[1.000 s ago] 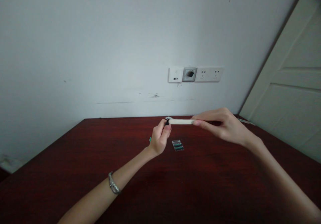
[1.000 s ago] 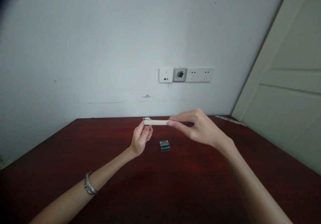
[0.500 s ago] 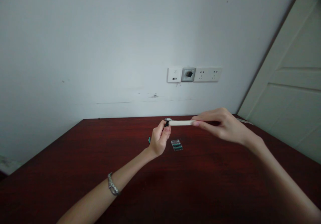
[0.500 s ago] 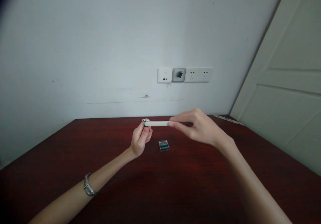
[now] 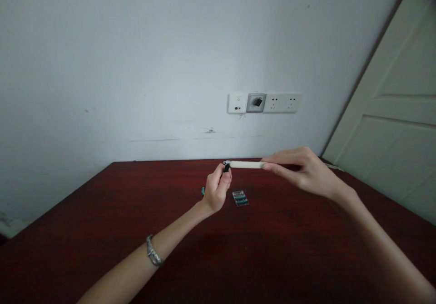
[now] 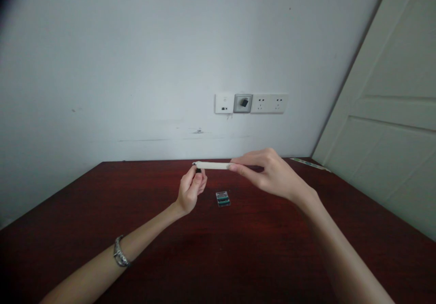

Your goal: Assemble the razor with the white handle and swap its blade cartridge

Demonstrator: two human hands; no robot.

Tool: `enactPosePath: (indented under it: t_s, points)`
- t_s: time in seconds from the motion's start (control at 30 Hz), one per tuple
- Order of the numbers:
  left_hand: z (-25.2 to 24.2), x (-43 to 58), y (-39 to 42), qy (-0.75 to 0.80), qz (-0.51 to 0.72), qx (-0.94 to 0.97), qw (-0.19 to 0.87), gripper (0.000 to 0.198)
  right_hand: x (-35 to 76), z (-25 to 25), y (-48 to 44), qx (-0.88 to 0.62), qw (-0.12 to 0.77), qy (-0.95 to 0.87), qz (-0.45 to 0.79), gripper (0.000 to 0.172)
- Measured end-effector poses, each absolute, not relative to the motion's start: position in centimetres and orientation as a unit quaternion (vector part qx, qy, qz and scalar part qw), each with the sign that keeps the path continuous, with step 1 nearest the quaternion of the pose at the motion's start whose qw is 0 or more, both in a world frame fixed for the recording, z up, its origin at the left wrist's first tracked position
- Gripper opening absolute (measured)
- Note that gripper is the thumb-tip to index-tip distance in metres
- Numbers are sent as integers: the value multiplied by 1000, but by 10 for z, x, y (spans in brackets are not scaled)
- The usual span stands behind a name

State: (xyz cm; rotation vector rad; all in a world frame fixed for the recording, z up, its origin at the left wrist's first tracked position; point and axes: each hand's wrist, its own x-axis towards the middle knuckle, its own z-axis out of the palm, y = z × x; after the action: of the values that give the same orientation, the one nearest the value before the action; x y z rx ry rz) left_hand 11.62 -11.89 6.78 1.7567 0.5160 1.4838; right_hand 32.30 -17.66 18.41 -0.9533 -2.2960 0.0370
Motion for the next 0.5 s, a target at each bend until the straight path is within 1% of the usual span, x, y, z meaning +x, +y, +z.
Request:
enactPosePath:
  t_s: [0.13, 0.3, 0.43, 0.5]
  points:
    - [68, 116, -118, 207, 586, 680, 389, 30, 322, 182, -176, -357, 291, -888, 1, 33]
    - [67, 116, -117, 203, 583, 683, 389, 31, 320, 180, -175, -359, 346, -867, -22, 32]
    - [66, 115, -115, 206, 587, 679, 389, 27, 319, 182, -178, -356, 304, -883, -30, 32]
    - [65, 115, -114, 206, 589, 679, 386, 27, 317, 182, -180, -358, 307, -881, -36, 31]
